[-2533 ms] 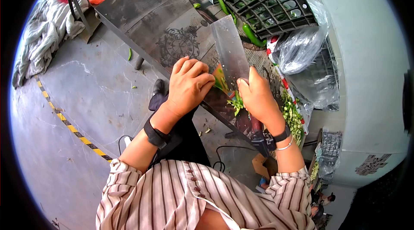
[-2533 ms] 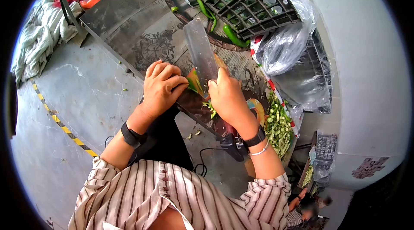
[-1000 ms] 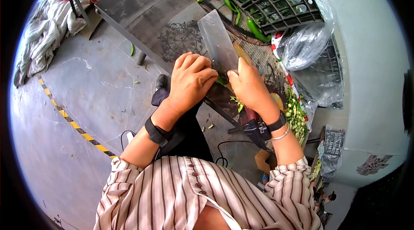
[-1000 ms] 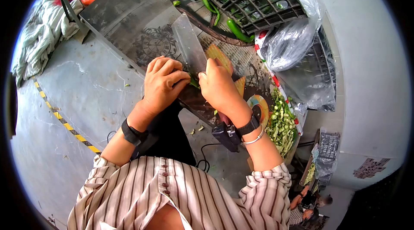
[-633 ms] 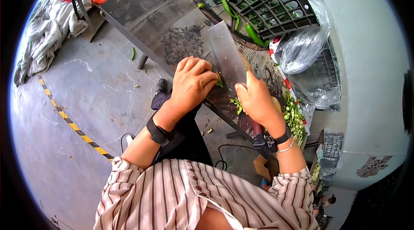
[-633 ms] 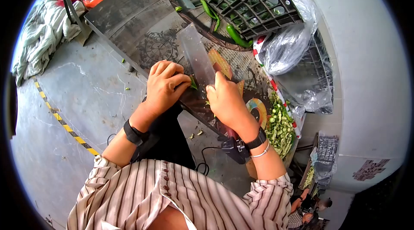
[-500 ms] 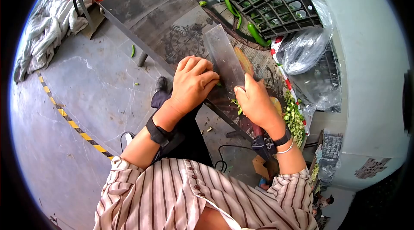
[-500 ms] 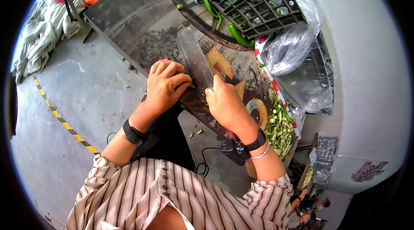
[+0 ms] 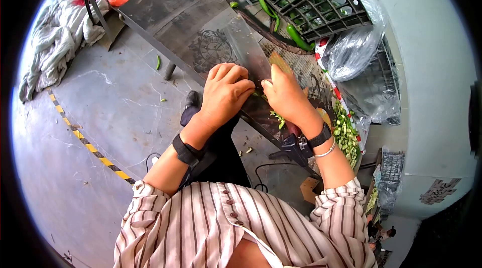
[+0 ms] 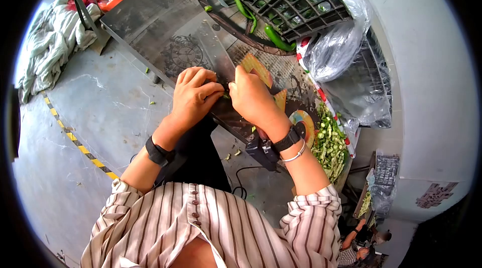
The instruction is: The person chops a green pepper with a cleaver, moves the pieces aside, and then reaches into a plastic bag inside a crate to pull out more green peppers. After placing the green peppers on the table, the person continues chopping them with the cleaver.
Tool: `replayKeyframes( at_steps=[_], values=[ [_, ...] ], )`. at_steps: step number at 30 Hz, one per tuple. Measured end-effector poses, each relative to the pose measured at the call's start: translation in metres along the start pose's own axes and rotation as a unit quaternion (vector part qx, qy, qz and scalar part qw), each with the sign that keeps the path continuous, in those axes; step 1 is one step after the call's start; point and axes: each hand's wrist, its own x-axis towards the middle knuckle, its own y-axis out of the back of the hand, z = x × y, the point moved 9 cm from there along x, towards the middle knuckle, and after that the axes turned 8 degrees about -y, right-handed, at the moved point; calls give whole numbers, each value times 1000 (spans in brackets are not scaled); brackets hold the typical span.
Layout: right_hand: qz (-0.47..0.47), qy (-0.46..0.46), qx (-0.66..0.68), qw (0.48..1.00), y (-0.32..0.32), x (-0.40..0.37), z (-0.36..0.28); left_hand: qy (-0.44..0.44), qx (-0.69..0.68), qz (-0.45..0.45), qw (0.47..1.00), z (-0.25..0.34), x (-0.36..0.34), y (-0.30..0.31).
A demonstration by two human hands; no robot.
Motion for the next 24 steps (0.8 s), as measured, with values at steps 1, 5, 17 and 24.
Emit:
replayKeyframes(
  at_steps=[1,5,17,24],
  values=[
    [5,-8,8,1000,2,1,3,-4,4,5,1000,0,0,3],
    [17,11,-9,1000,0,2,2,-11,-48,2,999,1,-1,7],
    [5,-62,64,996,0,-1,29,19,-56,17,998,-9,-9,17],
    [1,-48,42,998,18,-21,2,24,-15,37,999,-10,-8,13]
  ],
)
